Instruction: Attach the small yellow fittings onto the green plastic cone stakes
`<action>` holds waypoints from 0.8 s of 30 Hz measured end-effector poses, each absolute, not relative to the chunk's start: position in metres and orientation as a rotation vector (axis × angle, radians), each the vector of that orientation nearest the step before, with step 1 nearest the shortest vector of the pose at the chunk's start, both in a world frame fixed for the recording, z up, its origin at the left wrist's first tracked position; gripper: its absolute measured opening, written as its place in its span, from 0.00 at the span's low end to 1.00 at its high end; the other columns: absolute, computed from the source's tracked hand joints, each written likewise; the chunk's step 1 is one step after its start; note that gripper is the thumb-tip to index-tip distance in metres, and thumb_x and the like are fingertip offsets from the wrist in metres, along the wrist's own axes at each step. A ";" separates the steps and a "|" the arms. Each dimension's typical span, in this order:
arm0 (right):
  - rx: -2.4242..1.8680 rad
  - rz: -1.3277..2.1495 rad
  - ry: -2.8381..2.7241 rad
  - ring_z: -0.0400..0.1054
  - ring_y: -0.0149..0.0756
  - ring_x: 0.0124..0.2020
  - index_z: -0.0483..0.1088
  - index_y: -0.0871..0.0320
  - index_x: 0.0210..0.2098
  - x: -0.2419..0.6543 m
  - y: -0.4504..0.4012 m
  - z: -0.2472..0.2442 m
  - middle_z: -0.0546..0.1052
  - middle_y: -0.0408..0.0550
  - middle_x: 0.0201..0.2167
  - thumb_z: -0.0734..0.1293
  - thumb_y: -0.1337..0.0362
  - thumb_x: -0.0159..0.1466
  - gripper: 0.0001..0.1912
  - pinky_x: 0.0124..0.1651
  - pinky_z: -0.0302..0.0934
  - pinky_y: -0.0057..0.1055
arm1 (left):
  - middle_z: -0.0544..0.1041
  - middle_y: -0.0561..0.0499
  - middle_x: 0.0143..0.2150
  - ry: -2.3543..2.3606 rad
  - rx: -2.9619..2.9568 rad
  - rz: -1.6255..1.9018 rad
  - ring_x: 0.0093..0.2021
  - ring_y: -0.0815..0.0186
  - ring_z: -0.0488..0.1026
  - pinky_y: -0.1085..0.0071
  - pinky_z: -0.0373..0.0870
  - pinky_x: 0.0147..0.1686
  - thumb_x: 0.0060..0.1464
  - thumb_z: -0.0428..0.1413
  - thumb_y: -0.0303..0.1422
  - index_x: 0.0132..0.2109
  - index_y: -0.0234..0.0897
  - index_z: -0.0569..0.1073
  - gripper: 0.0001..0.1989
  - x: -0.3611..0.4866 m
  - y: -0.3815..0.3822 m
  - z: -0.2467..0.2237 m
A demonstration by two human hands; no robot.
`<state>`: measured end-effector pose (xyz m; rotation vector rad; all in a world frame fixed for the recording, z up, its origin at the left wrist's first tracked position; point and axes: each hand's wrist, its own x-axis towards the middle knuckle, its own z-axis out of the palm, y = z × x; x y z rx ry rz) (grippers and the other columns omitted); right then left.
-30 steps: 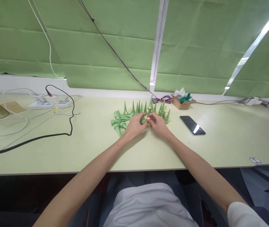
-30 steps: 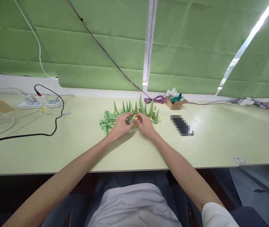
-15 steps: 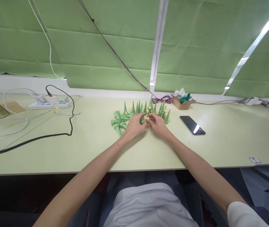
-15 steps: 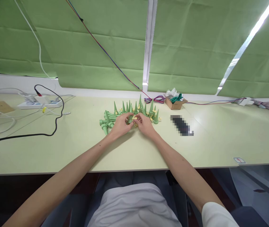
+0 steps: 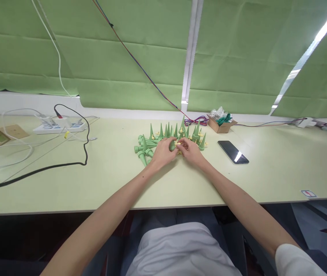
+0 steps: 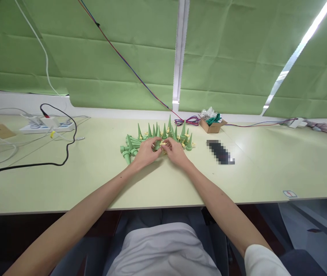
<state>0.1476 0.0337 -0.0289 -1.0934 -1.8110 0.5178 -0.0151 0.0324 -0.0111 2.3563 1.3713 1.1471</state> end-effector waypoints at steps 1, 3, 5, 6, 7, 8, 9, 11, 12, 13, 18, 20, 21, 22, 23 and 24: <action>-1.087 0.520 -1.815 0.67 0.37 0.26 0.66 0.56 0.40 0.148 0.034 -0.029 0.74 0.44 0.27 0.62 0.57 0.65 0.09 0.34 0.61 0.33 | 0.76 0.46 0.42 1.373 2.354 1.147 0.42 0.60 0.72 0.66 0.69 0.42 0.55 0.54 0.33 0.52 0.38 0.74 0.18 -0.015 0.032 -0.011; -1.091 0.509 -1.823 0.67 0.37 0.27 0.66 0.56 0.39 0.148 0.033 -0.028 0.74 0.44 0.27 0.62 0.58 0.65 0.08 0.34 0.60 0.33 | 0.76 0.45 0.42 1.368 2.356 1.146 0.42 0.60 0.72 0.66 0.69 0.42 0.55 0.54 0.32 0.53 0.37 0.74 0.18 -0.015 0.032 -0.011; -1.115 0.488 -1.832 0.66 0.36 0.27 0.66 0.56 0.36 0.148 0.033 -0.027 0.73 0.44 0.26 0.61 0.58 0.66 0.08 0.34 0.59 0.33 | 0.76 0.45 0.43 1.355 2.360 1.147 0.42 0.60 0.72 0.65 0.70 0.42 0.54 0.54 0.32 0.53 0.37 0.74 0.18 -0.015 0.032 -0.011; -1.128 0.478 -1.838 0.65 0.36 0.27 0.66 0.56 0.35 0.148 0.033 -0.027 0.73 0.44 0.25 0.61 0.58 0.66 0.08 0.34 0.58 0.32 | 0.76 0.45 0.43 1.350 2.363 1.146 0.42 0.60 0.72 0.65 0.70 0.42 0.54 0.54 0.32 0.53 0.37 0.74 0.18 -0.015 0.032 -0.011; -1.140 0.470 -1.842 0.65 0.36 0.26 0.66 0.56 0.33 0.148 0.033 -0.026 0.72 0.44 0.25 0.61 0.58 0.66 0.09 0.33 0.57 0.32 | 0.76 0.45 0.43 1.348 2.367 1.144 0.42 0.60 0.72 0.65 0.70 0.43 0.54 0.54 0.32 0.53 0.37 0.74 0.18 -0.015 0.032 -0.011; -1.148 0.464 -1.843 0.64 0.35 0.26 0.66 0.56 0.32 0.148 0.033 -0.026 0.72 0.43 0.24 0.61 0.57 0.66 0.10 0.33 0.57 0.32 | 0.76 0.45 0.43 1.348 2.370 1.142 0.41 0.60 0.72 0.65 0.70 0.43 0.54 0.54 0.32 0.53 0.37 0.74 0.18 -0.015 0.032 -0.011; -1.155 0.460 -1.842 0.64 0.35 0.26 0.66 0.56 0.32 0.148 0.033 -0.026 0.72 0.43 0.24 0.60 0.57 0.66 0.11 0.33 0.56 0.32 | 0.76 0.45 0.43 1.351 2.372 1.140 0.41 0.60 0.72 0.65 0.70 0.43 0.54 0.54 0.32 0.52 0.37 0.74 0.18 -0.015 0.032 -0.011; -1.163 0.456 -1.839 0.64 0.35 0.26 0.66 0.56 0.31 0.148 0.033 -0.026 0.71 0.43 0.23 0.60 0.56 0.66 0.12 0.33 0.56 0.31 | 0.76 0.45 0.43 1.360 2.373 1.135 0.41 0.60 0.72 0.65 0.70 0.42 0.54 0.54 0.32 0.52 0.37 0.74 0.18 -0.015 0.032 -0.011; -1.165 0.456 -1.835 0.64 0.35 0.26 0.66 0.56 0.31 0.148 0.033 -0.026 0.72 0.43 0.23 0.61 0.56 0.66 0.12 0.33 0.56 0.31 | 0.76 0.45 0.43 1.364 2.371 1.136 0.40 0.60 0.72 0.65 0.70 0.42 0.54 0.54 0.32 0.52 0.37 0.74 0.18 -0.015 0.033 -0.011; -1.165 0.460 -1.830 0.64 0.35 0.26 0.67 0.56 0.32 0.148 0.033 -0.026 0.72 0.43 0.23 0.61 0.56 0.66 0.11 0.33 0.56 0.31 | 0.76 0.45 0.43 1.366 2.370 1.139 0.40 0.60 0.72 0.65 0.70 0.42 0.54 0.55 0.32 0.52 0.37 0.75 0.18 -0.015 0.033 -0.011; -1.095 0.523 -1.810 0.66 0.35 0.26 0.67 0.56 0.41 0.148 0.033 -0.025 0.74 0.43 0.27 0.63 0.58 0.65 0.09 0.34 0.59 0.31 | 0.76 0.46 0.41 1.375 2.380 1.156 0.39 0.60 0.73 0.65 0.70 0.42 0.53 0.55 0.32 0.52 0.37 0.74 0.19 -0.015 0.035 -0.010; -1.078 0.517 -1.817 0.66 0.35 0.27 0.66 0.56 0.41 0.148 0.033 -0.025 0.73 0.43 0.27 0.62 0.59 0.65 0.08 0.34 0.59 0.32 | 0.76 0.46 0.41 1.372 2.389 1.155 0.38 0.60 0.72 0.65 0.70 0.42 0.53 0.54 0.32 0.52 0.37 0.74 0.19 -0.014 0.035 -0.010; -1.080 0.505 -1.821 0.66 0.35 0.27 0.66 0.56 0.39 0.148 0.034 -0.025 0.73 0.43 0.27 0.62 0.59 0.65 0.08 0.34 0.59 0.32 | 0.76 0.46 0.40 1.372 2.390 1.150 0.37 0.61 0.72 0.65 0.70 0.41 0.53 0.54 0.32 0.52 0.37 0.74 0.19 -0.014 0.035 -0.010; -1.089 0.488 -1.826 0.66 0.35 0.27 0.66 0.56 0.38 0.148 0.034 -0.025 0.73 0.43 0.27 0.62 0.59 0.65 0.07 0.34 0.59 0.32 | 0.76 0.46 0.40 1.373 2.389 1.144 0.36 0.61 0.72 0.65 0.70 0.41 0.53 0.54 0.32 0.52 0.37 0.74 0.19 -0.014 0.035 -0.010; -1.098 0.470 -1.829 0.66 0.36 0.27 0.66 0.56 0.37 0.148 0.034 -0.024 0.73 0.43 0.26 0.62 0.59 0.65 0.07 0.34 0.58 0.32 | 0.76 0.46 0.40 1.376 2.385 1.137 0.35 0.62 0.72 0.65 0.70 0.40 0.53 0.54 0.32 0.52 0.37 0.75 0.18 -0.014 0.035 -0.010; -1.107 0.455 -1.830 0.65 0.35 0.27 0.66 0.56 0.36 0.148 0.034 -0.024 0.73 0.43 0.26 0.62 0.59 0.65 0.07 0.34 0.58 0.32 | 0.76 0.47 0.40 1.379 2.380 1.131 0.34 0.62 0.72 0.65 0.70 0.39 0.53 0.55 0.33 0.52 0.38 0.75 0.18 -0.014 0.035 -0.010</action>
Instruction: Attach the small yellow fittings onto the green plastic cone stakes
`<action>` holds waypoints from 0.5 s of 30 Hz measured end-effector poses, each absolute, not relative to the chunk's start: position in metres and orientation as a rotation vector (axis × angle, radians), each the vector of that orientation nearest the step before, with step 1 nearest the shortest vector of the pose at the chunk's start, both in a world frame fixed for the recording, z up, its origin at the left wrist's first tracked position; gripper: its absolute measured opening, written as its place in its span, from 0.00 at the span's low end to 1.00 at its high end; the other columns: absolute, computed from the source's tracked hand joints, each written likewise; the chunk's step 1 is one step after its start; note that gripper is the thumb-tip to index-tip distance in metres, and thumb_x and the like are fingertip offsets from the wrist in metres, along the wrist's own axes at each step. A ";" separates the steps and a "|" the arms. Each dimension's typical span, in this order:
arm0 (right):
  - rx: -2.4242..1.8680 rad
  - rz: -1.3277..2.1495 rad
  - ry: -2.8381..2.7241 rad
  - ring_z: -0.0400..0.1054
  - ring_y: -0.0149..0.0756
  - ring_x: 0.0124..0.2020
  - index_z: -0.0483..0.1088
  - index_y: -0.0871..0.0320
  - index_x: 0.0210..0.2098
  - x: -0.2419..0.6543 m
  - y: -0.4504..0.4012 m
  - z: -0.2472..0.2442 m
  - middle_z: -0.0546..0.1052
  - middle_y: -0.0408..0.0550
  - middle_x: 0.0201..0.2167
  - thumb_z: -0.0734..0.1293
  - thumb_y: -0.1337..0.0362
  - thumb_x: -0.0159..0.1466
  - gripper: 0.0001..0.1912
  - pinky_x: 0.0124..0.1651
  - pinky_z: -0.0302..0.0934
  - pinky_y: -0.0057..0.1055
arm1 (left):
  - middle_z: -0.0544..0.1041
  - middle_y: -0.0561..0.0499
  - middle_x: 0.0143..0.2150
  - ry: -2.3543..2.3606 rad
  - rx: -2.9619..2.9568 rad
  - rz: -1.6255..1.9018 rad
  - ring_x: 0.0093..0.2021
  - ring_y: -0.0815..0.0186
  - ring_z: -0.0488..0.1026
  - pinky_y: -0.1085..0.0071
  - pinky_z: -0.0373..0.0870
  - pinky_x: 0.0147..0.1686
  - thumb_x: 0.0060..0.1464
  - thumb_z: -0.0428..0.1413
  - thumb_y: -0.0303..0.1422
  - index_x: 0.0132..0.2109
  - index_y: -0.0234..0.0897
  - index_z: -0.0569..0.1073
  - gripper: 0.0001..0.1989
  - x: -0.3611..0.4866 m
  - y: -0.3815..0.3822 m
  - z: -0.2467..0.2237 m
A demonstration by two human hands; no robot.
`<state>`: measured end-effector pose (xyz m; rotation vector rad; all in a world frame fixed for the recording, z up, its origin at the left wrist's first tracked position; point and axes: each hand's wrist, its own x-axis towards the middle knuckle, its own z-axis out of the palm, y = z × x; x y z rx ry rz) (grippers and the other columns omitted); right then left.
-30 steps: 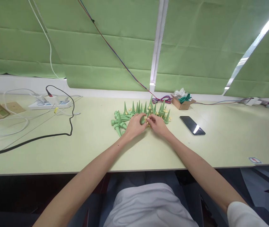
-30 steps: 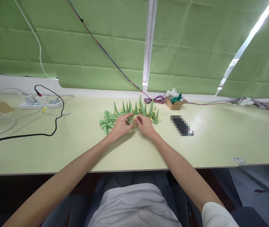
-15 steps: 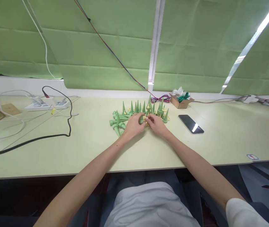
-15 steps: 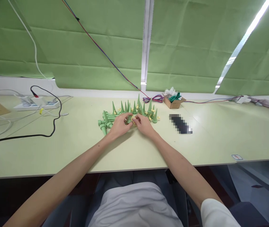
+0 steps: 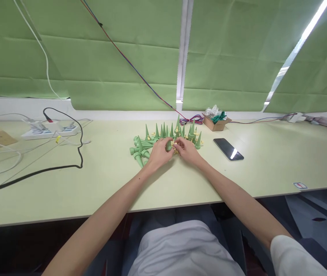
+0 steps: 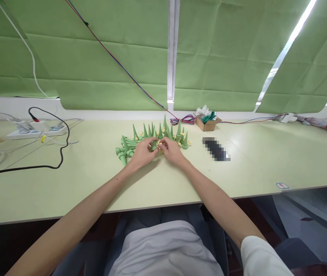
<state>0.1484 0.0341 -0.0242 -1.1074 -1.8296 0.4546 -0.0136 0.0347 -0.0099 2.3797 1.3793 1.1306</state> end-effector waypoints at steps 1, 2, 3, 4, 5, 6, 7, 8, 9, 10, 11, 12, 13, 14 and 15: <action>-1.115 0.443 -1.831 0.65 0.35 0.26 0.66 0.56 0.34 0.148 0.034 -0.024 0.73 0.43 0.25 0.62 0.59 0.65 0.07 0.34 0.58 0.32 | 0.76 0.47 0.40 1.382 2.374 1.127 0.33 0.63 0.71 0.65 0.70 0.39 0.53 0.55 0.33 0.51 0.38 0.75 0.18 -0.013 0.034 -0.010; -1.122 0.436 -1.833 0.65 0.35 0.26 0.66 0.56 0.33 0.149 0.034 -0.023 0.72 0.43 0.24 0.61 0.59 0.65 0.08 0.34 0.57 0.32 | 0.77 0.47 0.40 1.381 2.370 1.128 0.33 0.63 0.71 0.65 0.70 0.39 0.53 0.55 0.33 0.51 0.38 0.75 0.18 -0.013 0.034 -0.010; -1.127 0.435 -1.836 0.64 0.35 0.26 0.66 0.56 0.32 0.149 0.034 -0.023 0.72 0.43 0.24 0.61 0.59 0.66 0.08 0.34 0.57 0.31 | 0.77 0.47 0.41 1.375 2.369 1.132 0.34 0.63 0.72 0.65 0.70 0.39 0.53 0.55 0.33 0.51 0.38 0.75 0.18 -0.013 0.033 -0.009; -1.132 0.437 -1.840 0.64 0.35 0.26 0.66 0.56 0.31 0.149 0.034 -0.022 0.72 0.43 0.23 0.61 0.59 0.66 0.10 0.34 0.56 0.31 | 0.77 0.47 0.42 1.369 2.369 1.138 0.34 0.62 0.72 0.65 0.70 0.40 0.53 0.54 0.33 0.51 0.38 0.75 0.17 -0.013 0.033 -0.009; -1.135 0.439 -1.844 0.63 0.35 0.26 0.65 0.56 0.30 0.149 0.034 -0.022 0.71 0.43 0.23 0.60 0.58 0.66 0.11 0.33 0.56 0.31 | 0.77 0.47 0.42 1.362 2.372 1.142 0.35 0.62 0.72 0.65 0.70 0.40 0.53 0.54 0.33 0.51 0.38 0.75 0.17 -0.013 0.033 -0.009; -1.137 0.442 -1.847 0.63 0.34 0.26 0.65 0.56 0.29 0.149 0.033 -0.022 0.71 0.43 0.23 0.60 0.58 0.67 0.12 0.33 0.56 0.31 | 0.77 0.47 0.42 1.357 2.375 1.142 0.35 0.62 0.72 0.65 0.70 0.41 0.53 0.54 0.33 0.51 0.38 0.75 0.17 -0.013 0.033 -0.009; -1.136 0.446 -1.848 0.63 0.34 0.26 0.65 0.56 0.29 0.149 0.033 -0.021 0.71 0.42 0.23 0.60 0.57 0.67 0.13 0.33 0.55 0.31 | 0.77 0.47 0.42 1.355 2.376 1.141 0.35 0.62 0.72 0.65 0.70 0.41 0.53 0.54 0.33 0.51 0.38 0.75 0.17 -0.013 0.033 -0.008; -1.132 0.453 -1.846 0.63 0.34 0.26 0.66 0.56 0.30 0.149 0.033 -0.021 0.71 0.42 0.23 0.60 0.57 0.67 0.13 0.34 0.56 0.31 | 0.77 0.47 0.42 1.358 2.374 1.137 0.35 0.62 0.72 0.65 0.70 0.41 0.53 0.54 0.33 0.51 0.38 0.75 0.18 -0.014 0.033 -0.008; -1.126 0.461 -1.843 0.63 0.34 0.26 0.66 0.56 0.32 0.149 0.033 -0.021 0.72 0.42 0.24 0.60 0.57 0.67 0.12 0.34 0.56 0.31 | 0.78 0.46 0.42 1.362 2.370 1.134 0.34 0.63 0.72 0.65 0.70 0.41 0.53 0.54 0.33 0.52 0.37 0.75 0.18 -0.014 0.033 -0.008; -1.118 0.469 -1.842 0.64 0.33 0.26 0.67 0.56 0.34 0.149 0.033 -0.021 0.72 0.42 0.25 0.61 0.57 0.67 0.10 0.34 0.57 0.31 | 0.78 0.46 0.42 1.368 2.365 1.133 0.34 0.63 0.71 0.65 0.70 0.41 0.53 0.54 0.33 0.52 0.37 0.75 0.18 -0.014 0.034 -0.008; -1.112 0.473 -1.842 0.65 0.33 0.27 0.67 0.56 0.37 0.149 0.032 -0.020 0.73 0.42 0.27 0.62 0.57 0.66 0.09 0.35 0.57 0.31 | 0.78 0.46 0.43 1.372 2.360 1.134 0.34 0.63 0.71 0.64 0.70 0.41 0.54 0.54 0.33 0.52 0.38 0.75 0.19 -0.014 0.034 -0.008; -1.109 0.474 -1.845 0.65 0.34 0.27 0.67 0.56 0.40 0.150 0.032 -0.020 0.74 0.43 0.28 0.62 0.57 0.66 0.09 0.35 0.58 0.31 | 0.77 0.46 0.43 1.377 2.357 1.137 0.33 0.63 0.71 0.64 0.70 0.41 0.54 0.54 0.33 0.52 0.38 0.75 0.19 -0.014 0.035 -0.008; -1.107 0.471 -1.850 0.66 0.34 0.28 0.67 0.56 0.41 0.150 0.032 -0.020 0.74 0.43 0.30 0.62 0.58 0.65 0.09 0.36 0.58 0.31 | 0.77 0.45 0.43 1.380 2.356 1.137 0.33 0.63 0.71 0.64 0.70 0.42 0.54 0.54 0.34 0.53 0.38 0.75 0.19 -0.014 0.035 -0.008; -1.106 0.468 -1.855 0.66 0.34 0.29 0.67 0.56 0.41 0.150 0.032 -0.019 0.74 0.43 0.31 0.63 0.59 0.65 0.09 0.36 0.58 0.31 | 0.78 0.45 0.44 1.380 2.357 1.137 0.33 0.63 0.71 0.64 0.70 0.41 0.54 0.54 0.34 0.53 0.38 0.75 0.19 -0.014 0.035 -0.008; -1.103 0.464 -1.861 0.66 0.34 0.29 0.67 0.56 0.41 0.150 0.032 -0.019 0.74 0.44 0.31 0.62 0.59 0.65 0.08 0.36 0.58 0.31 | 0.78 0.45 0.44 1.378 2.359 1.137 0.33 0.63 0.71 0.64 0.70 0.41 0.54 0.54 0.34 0.53 0.37 0.75 0.19 -0.014 0.035 -0.008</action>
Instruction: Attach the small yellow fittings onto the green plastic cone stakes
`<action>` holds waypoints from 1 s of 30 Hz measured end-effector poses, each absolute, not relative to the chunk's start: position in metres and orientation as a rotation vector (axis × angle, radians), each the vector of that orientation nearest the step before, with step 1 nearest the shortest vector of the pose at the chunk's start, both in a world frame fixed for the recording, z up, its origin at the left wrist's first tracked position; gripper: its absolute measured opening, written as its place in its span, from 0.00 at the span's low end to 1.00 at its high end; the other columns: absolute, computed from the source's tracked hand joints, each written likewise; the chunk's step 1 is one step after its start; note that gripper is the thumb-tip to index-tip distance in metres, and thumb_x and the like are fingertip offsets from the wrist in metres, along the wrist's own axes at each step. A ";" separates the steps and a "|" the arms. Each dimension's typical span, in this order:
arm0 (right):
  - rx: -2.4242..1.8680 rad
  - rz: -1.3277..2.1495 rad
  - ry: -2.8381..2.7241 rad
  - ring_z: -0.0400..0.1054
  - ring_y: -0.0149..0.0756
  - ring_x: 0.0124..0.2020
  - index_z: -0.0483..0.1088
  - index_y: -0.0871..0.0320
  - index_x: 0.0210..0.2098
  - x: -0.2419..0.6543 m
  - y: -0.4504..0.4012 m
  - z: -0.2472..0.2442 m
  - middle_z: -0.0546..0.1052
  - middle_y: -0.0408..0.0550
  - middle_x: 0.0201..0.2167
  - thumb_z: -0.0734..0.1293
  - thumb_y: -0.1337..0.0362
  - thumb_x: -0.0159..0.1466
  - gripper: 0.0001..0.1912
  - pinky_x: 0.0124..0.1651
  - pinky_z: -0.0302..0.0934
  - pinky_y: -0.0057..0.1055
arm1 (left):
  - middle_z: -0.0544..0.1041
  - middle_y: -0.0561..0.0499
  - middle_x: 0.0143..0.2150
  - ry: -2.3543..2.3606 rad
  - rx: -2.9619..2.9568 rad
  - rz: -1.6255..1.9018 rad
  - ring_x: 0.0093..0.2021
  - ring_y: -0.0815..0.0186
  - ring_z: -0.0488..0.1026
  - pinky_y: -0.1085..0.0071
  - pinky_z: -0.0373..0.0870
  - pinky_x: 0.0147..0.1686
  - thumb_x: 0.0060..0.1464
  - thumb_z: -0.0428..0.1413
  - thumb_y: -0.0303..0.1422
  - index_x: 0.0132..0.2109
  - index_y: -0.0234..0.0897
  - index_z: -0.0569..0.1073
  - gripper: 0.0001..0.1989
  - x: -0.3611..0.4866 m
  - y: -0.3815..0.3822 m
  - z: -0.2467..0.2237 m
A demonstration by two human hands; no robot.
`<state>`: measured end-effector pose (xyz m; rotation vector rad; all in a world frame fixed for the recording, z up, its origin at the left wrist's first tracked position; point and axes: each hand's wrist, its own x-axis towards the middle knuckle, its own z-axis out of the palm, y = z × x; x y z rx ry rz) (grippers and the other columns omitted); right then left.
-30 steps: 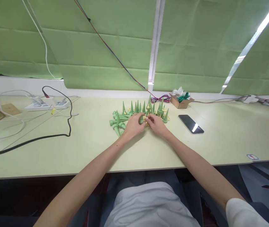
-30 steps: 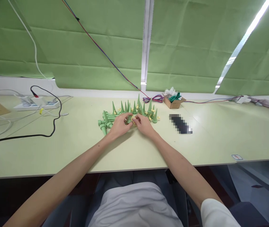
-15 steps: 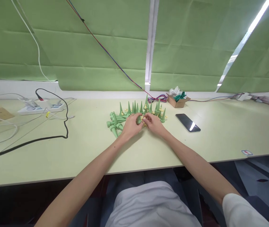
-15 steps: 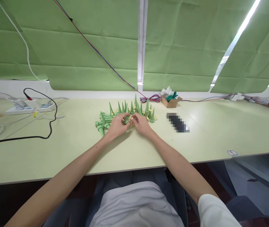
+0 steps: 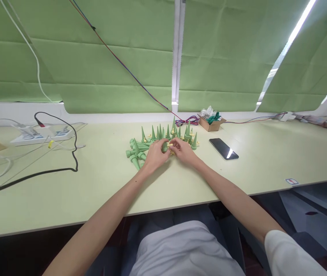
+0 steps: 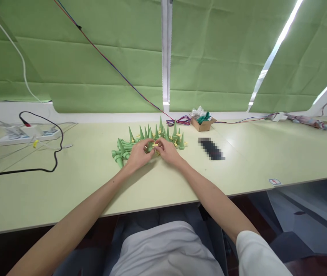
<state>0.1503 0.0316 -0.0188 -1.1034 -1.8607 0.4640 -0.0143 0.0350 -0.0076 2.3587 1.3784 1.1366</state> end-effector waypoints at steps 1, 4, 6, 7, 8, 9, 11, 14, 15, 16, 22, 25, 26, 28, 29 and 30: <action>-1.100 0.460 -1.866 0.66 0.34 0.29 0.67 0.56 0.40 0.151 0.032 -0.019 0.73 0.44 0.31 0.62 0.59 0.65 0.08 0.36 0.58 0.31 | 0.78 0.45 0.44 1.375 2.363 1.135 0.34 0.62 0.72 0.64 0.70 0.42 0.54 0.54 0.33 0.53 0.37 0.75 0.19 -0.014 0.035 -0.007; -1.087 0.438 -1.877 0.66 0.34 0.30 0.66 0.56 0.38 0.151 0.034 -0.019 0.73 0.44 0.30 0.62 0.60 0.65 0.06 0.37 0.58 0.31 | 0.78 0.46 0.45 1.362 2.380 1.130 0.37 0.60 0.73 0.64 0.70 0.43 0.54 0.54 0.33 0.52 0.38 0.75 0.18 -0.014 0.034 -0.007; -1.084 0.409 -1.884 0.66 0.35 0.31 0.66 0.56 0.37 0.152 0.035 -0.020 0.73 0.44 0.30 0.62 0.60 0.65 0.06 0.37 0.58 0.31 | 0.78 0.46 0.44 1.365 2.382 1.128 0.39 0.59 0.73 0.63 0.70 0.44 0.53 0.54 0.32 0.51 0.38 0.75 0.18 -0.013 0.033 -0.006; -1.084 0.395 -1.889 0.66 0.35 0.31 0.66 0.56 0.37 0.152 0.036 -0.020 0.73 0.44 0.29 0.61 0.61 0.66 0.06 0.37 0.58 0.31 | 0.78 0.46 0.44 1.367 2.382 1.129 0.39 0.59 0.73 0.63 0.70 0.44 0.53 0.54 0.32 0.51 0.38 0.75 0.18 -0.013 0.033 -0.006; -1.085 0.383 -1.895 0.66 0.35 0.30 0.66 0.56 0.36 0.152 0.036 -0.021 0.73 0.44 0.29 0.61 0.61 0.66 0.06 0.37 0.58 0.31 | 0.78 0.46 0.44 1.367 2.382 1.130 0.39 0.59 0.73 0.63 0.70 0.44 0.53 0.54 0.31 0.51 0.38 0.75 0.18 -0.013 0.033 -0.006; -1.087 0.372 -1.901 0.66 0.35 0.30 0.66 0.56 0.35 0.152 0.037 -0.021 0.73 0.44 0.28 0.61 0.61 0.67 0.06 0.37 0.57 0.31 | 0.78 0.46 0.43 1.367 2.385 1.131 0.40 0.59 0.73 0.63 0.70 0.44 0.52 0.54 0.31 0.50 0.38 0.75 0.17 -0.013 0.033 -0.006; -1.092 0.355 -1.914 0.65 0.34 0.29 0.66 0.56 0.34 0.152 0.038 -0.022 0.73 0.44 0.27 0.60 0.61 0.67 0.07 0.37 0.57 0.31 | 0.78 0.46 0.43 1.365 2.395 1.129 0.40 0.59 0.73 0.63 0.70 0.44 0.52 0.54 0.31 0.50 0.38 0.75 0.17 -0.013 0.033 -0.006; -1.096 0.341 -1.932 0.64 0.34 0.29 0.66 0.56 0.33 0.153 0.039 -0.022 0.73 0.44 0.27 0.59 0.61 0.68 0.09 0.37 0.56 0.30 | 0.78 0.46 0.42 1.364 2.409 1.123 0.40 0.59 0.73 0.63 0.70 0.43 0.52 0.54 0.31 0.50 0.38 0.75 0.17 -0.013 0.034 -0.006; -1.097 0.340 -1.936 0.64 0.34 0.29 0.66 0.56 0.33 0.153 0.039 -0.022 0.73 0.44 0.27 0.59 0.60 0.68 0.09 0.37 0.56 0.30 | 0.78 0.46 0.43 1.361 2.413 1.121 0.40 0.59 0.73 0.63 0.70 0.44 0.52 0.54 0.31 0.50 0.38 0.75 0.17 -0.013 0.034 -0.006; -1.098 0.341 -1.939 0.64 0.34 0.29 0.66 0.56 0.33 0.154 0.039 -0.022 0.73 0.44 0.28 0.59 0.60 0.68 0.10 0.37 0.56 0.30 | 0.78 0.46 0.43 1.359 2.415 1.120 0.40 0.59 0.73 0.63 0.70 0.44 0.52 0.54 0.31 0.50 0.38 0.75 0.17 -0.013 0.034 -0.006; -1.063 0.400 -1.929 0.66 0.33 0.28 0.66 0.56 0.41 0.156 0.039 -0.022 0.74 0.43 0.30 0.62 0.59 0.67 0.08 0.37 0.57 0.30 | 0.78 0.46 0.41 1.372 2.414 1.121 0.38 0.60 0.73 0.65 0.70 0.42 0.53 0.54 0.32 0.51 0.37 0.75 0.18 -0.012 0.033 -0.005; -1.035 0.387 -1.930 0.66 0.32 0.29 0.65 0.57 0.42 0.157 0.041 -0.024 0.74 0.44 0.33 0.63 0.62 0.66 0.07 0.37 0.57 0.30 | 0.78 0.46 0.42 1.381 2.409 1.115 0.37 0.61 0.73 0.65 0.70 0.42 0.53 0.54 0.32 0.51 0.36 0.75 0.18 -0.013 0.033 -0.004; -1.026 0.377 -1.933 0.66 0.33 0.30 0.65 0.57 0.41 0.157 0.041 -0.025 0.74 0.45 0.33 0.62 0.62 0.66 0.05 0.38 0.58 0.30 | 0.78 0.46 0.42 1.386 2.406 1.109 0.38 0.60 0.73 0.65 0.70 0.42 0.53 0.54 0.32 0.52 0.36 0.75 0.19 -0.013 0.033 -0.004; -1.009 0.367 -1.936 0.66 0.33 0.31 0.65 0.57 0.39 0.157 0.042 -0.026 0.73 0.45 0.32 0.62 0.63 0.66 0.04 0.37 0.57 0.30 | 0.78 0.45 0.43 1.391 2.401 1.098 0.39 0.59 0.73 0.64 0.70 0.44 0.53 0.54 0.32 0.52 0.36 0.75 0.19 -0.013 0.033 -0.005; -1.004 0.366 -1.936 0.66 0.33 0.31 0.65 0.57 0.38 0.157 0.043 -0.026 0.73 0.45 0.31 0.62 0.63 0.66 0.04 0.37 0.57 0.30 | 0.78 0.45 0.43 1.389 2.400 1.095 0.40 0.59 0.73 0.64 0.70 0.44 0.53 0.54 0.32 0.52 0.36 0.75 0.19 -0.013 0.033 -0.005; -1.002 0.368 -1.935 0.66 0.34 0.31 0.65 0.57 0.37 0.157 0.043 -0.026 0.73 0.45 0.30 0.62 0.64 0.67 0.04 0.37 0.57 0.30 | 0.78 0.45 0.43 1.386 2.401 1.095 0.40 0.58 0.73 0.63 0.70 0.45 0.54 0.54 0.32 0.52 0.36 0.75 0.19 -0.013 0.033 -0.005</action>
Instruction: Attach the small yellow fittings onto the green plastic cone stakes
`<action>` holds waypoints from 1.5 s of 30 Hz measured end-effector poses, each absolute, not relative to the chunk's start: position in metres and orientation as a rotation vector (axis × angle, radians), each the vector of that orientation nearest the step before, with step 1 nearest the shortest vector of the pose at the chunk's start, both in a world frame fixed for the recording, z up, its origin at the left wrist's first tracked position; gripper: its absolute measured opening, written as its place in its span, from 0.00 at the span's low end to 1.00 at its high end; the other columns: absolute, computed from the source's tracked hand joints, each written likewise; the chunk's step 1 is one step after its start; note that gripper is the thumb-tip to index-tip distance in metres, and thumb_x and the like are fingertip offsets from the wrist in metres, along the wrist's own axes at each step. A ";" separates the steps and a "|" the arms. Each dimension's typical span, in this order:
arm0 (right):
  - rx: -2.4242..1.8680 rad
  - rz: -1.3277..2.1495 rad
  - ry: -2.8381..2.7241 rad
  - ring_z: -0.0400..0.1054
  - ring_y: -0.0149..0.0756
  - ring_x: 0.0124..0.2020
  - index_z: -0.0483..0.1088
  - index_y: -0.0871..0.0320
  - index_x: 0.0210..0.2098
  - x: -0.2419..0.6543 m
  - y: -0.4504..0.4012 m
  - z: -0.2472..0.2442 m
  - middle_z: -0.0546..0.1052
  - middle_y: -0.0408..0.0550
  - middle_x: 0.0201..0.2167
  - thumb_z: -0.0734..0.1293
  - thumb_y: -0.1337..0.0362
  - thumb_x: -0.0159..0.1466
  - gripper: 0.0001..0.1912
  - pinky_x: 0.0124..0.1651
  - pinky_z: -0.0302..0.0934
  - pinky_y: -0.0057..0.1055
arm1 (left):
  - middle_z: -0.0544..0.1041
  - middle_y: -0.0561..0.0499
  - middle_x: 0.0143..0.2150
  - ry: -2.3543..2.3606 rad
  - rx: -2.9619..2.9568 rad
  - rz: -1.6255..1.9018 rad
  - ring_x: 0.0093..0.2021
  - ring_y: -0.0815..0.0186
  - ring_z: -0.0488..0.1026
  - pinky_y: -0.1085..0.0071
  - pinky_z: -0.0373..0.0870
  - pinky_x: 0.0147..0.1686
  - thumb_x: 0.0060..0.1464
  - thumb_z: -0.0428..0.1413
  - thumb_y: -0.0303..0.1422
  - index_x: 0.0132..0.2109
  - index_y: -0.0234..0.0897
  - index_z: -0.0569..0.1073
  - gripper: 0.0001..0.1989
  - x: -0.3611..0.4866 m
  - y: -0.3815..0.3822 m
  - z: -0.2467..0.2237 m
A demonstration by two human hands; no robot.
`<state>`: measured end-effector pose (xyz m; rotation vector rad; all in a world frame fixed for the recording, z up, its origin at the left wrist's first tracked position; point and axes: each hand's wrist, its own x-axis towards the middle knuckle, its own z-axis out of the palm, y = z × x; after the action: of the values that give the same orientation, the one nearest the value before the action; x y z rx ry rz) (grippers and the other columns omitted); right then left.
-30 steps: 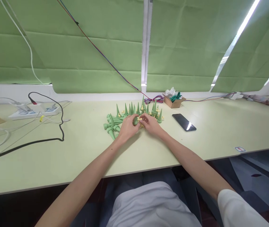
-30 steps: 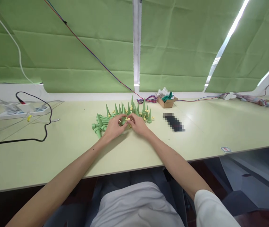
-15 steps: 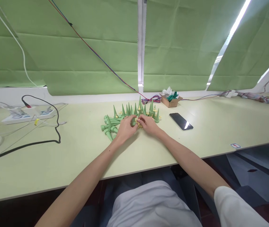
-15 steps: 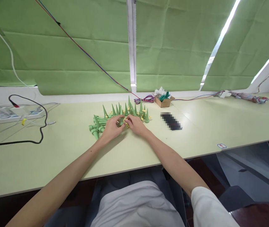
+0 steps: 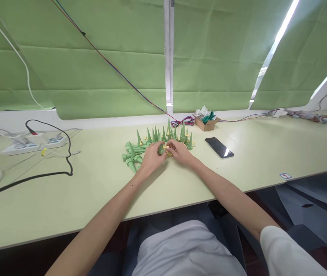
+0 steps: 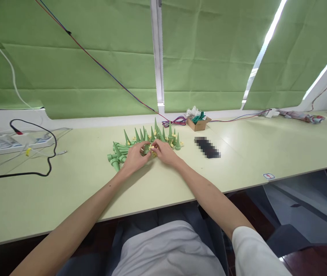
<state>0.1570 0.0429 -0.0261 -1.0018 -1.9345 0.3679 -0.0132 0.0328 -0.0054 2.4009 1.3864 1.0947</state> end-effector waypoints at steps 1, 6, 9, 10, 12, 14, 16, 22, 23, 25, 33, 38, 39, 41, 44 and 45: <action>-1.003 0.371 -1.933 0.66 0.34 0.31 0.65 0.57 0.37 0.157 0.043 -0.026 0.73 0.45 0.29 0.62 0.64 0.67 0.04 0.37 0.57 0.30 | 0.78 0.45 0.43 1.381 2.403 1.096 0.41 0.58 0.73 0.63 0.70 0.46 0.54 0.54 0.32 0.52 0.36 0.75 0.19 -0.013 0.033 -0.006; -1.029 0.351 -1.941 0.64 0.33 0.28 0.64 0.57 0.34 0.156 0.042 -0.025 0.72 0.43 0.26 0.61 0.64 0.67 0.06 0.35 0.55 0.29 | 0.78 0.45 0.44 1.358 2.414 1.111 0.42 0.58 0.73 0.63 0.70 0.47 0.53 0.54 0.32 0.51 0.36 0.75 0.18 -0.013 0.035 -0.007; -1.041 0.320 -1.956 0.63 0.32 0.27 0.64 0.57 0.32 0.156 0.042 -0.025 0.71 0.43 0.26 0.60 0.64 0.68 0.08 0.35 0.54 0.29 | 0.78 0.45 0.45 1.350 2.418 1.111 0.42 0.58 0.73 0.63 0.70 0.47 0.53 0.54 0.31 0.51 0.36 0.76 0.17 -0.013 0.035 -0.008; -1.045 0.314 -1.960 0.62 0.32 0.27 0.64 0.57 0.31 0.156 0.042 -0.025 0.71 0.42 0.25 0.60 0.64 0.68 0.09 0.35 0.54 0.29 | 0.78 0.45 0.45 1.348 2.418 1.110 0.42 0.58 0.73 0.63 0.70 0.47 0.53 0.54 0.31 0.50 0.36 0.76 0.17 -0.013 0.035 -0.008; -1.051 0.314 -1.962 0.62 0.32 0.27 0.64 0.57 0.31 0.156 0.041 -0.024 0.71 0.42 0.25 0.60 0.63 0.68 0.09 0.35 0.54 0.29 | 0.78 0.45 0.44 1.348 2.417 1.109 0.42 0.58 0.73 0.63 0.70 0.47 0.53 0.54 0.31 0.50 0.36 0.76 0.17 -0.013 0.035 -0.008; -1.051 0.330 -1.954 0.62 0.32 0.27 0.65 0.57 0.31 0.156 0.041 -0.025 0.72 0.43 0.25 0.60 0.63 0.68 0.09 0.35 0.54 0.29 | 0.78 0.45 0.44 1.351 2.415 1.110 0.41 0.58 0.73 0.63 0.70 0.46 0.53 0.54 0.31 0.50 0.36 0.76 0.17 -0.013 0.035 -0.008; -1.043 0.349 -1.941 0.63 0.32 0.27 0.67 0.57 0.33 0.156 0.041 -0.025 0.73 0.43 0.26 0.61 0.62 0.68 0.08 0.35 0.55 0.29 | 0.78 0.45 0.43 1.362 2.411 1.113 0.41 0.58 0.73 0.63 0.70 0.46 0.53 0.54 0.31 0.51 0.36 0.76 0.17 -0.013 0.035 -0.008; -1.003 0.383 -1.922 0.67 0.34 0.32 0.68 0.57 0.39 0.157 0.043 -0.027 0.75 0.46 0.33 0.63 0.63 0.66 0.05 0.37 0.59 0.30 | 0.77 0.45 0.41 1.377 2.405 1.108 0.41 0.58 0.73 0.62 0.70 0.44 0.54 0.54 0.32 0.51 0.36 0.75 0.18 -0.014 0.034 -0.007; -0.999 0.390 -1.922 0.67 0.34 0.32 0.68 0.57 0.38 0.157 0.043 -0.026 0.75 0.46 0.32 0.63 0.64 0.66 0.05 0.37 0.59 0.30 | 0.77 0.45 0.41 1.373 2.401 1.106 0.41 0.58 0.73 0.63 0.70 0.44 0.54 0.54 0.32 0.51 0.36 0.75 0.18 -0.014 0.035 -0.008; -0.997 0.396 -1.920 0.67 0.34 0.32 0.68 0.58 0.37 0.157 0.043 -0.026 0.74 0.46 0.31 0.63 0.64 0.66 0.04 0.37 0.59 0.30 | 0.77 0.45 0.42 1.367 2.395 1.107 0.40 0.58 0.73 0.63 0.70 0.44 0.54 0.54 0.32 0.51 0.37 0.75 0.17 -0.014 0.035 -0.008; -1.015 0.405 -1.925 0.66 0.33 0.29 0.67 0.58 0.34 0.156 0.040 -0.024 0.73 0.44 0.27 0.62 0.64 0.66 0.05 0.35 0.57 0.30 | 0.76 0.46 0.43 1.356 2.400 1.091 0.35 0.62 0.71 0.64 0.70 0.42 0.53 0.55 0.31 0.51 0.37 0.75 0.17 -0.015 0.037 -0.009; -1.049 0.369 -1.937 0.62 0.32 0.25 0.67 0.58 0.32 0.156 0.040 -0.024 0.71 0.42 0.24 0.61 0.63 0.67 0.08 0.33 0.54 0.29 | 0.76 0.46 0.42 1.350 2.398 1.069 0.33 0.63 0.71 0.64 0.70 0.41 0.53 0.55 0.32 0.51 0.37 0.74 0.18 -0.015 0.038 -0.010; -1.052 0.363 -1.939 0.61 0.31 0.25 0.67 0.58 0.31 0.156 0.040 -0.024 0.71 0.42 0.23 0.61 0.64 0.67 0.08 0.32 0.54 0.29 | 0.76 0.46 0.42 1.349 2.397 1.066 0.33 0.63 0.71 0.64 0.70 0.41 0.53 0.56 0.32 0.51 0.37 0.74 0.18 -0.015 0.038 -0.010; -1.051 0.368 -1.932 0.61 0.31 0.25 0.67 0.58 0.31 0.156 0.040 -0.024 0.70 0.42 0.23 0.61 0.63 0.67 0.09 0.32 0.54 0.29 | 0.75 0.47 0.41 1.351 2.392 1.071 0.33 0.63 0.71 0.64 0.70 0.42 0.53 0.56 0.32 0.51 0.37 0.74 0.17 -0.015 0.037 -0.010; -1.036 0.398 -1.909 0.62 0.32 0.25 0.68 0.58 0.33 0.156 0.039 -0.024 0.71 0.42 0.24 0.61 0.62 0.67 0.08 0.33 0.56 0.30 | 0.75 0.46 0.42 1.352 2.386 1.095 0.34 0.63 0.71 0.64 0.70 0.42 0.54 0.55 0.32 0.51 0.38 0.74 0.17 -0.015 0.036 -0.010; -1.033 0.407 -1.903 0.63 0.32 0.26 0.68 0.57 0.34 0.155 0.039 -0.024 0.72 0.43 0.25 0.62 0.62 0.67 0.07 0.34 0.57 0.30 | 0.76 0.46 0.42 1.350 2.386 1.106 0.34 0.62 0.71 0.63 0.70 0.43 0.54 0.55 0.32 0.51 0.38 0.74 0.17 -0.015 0.036 -0.010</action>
<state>0.1555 0.0393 -0.0240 -1.0327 -1.9030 0.4066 -0.0146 0.0359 -0.0096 2.3856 1.3501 1.1057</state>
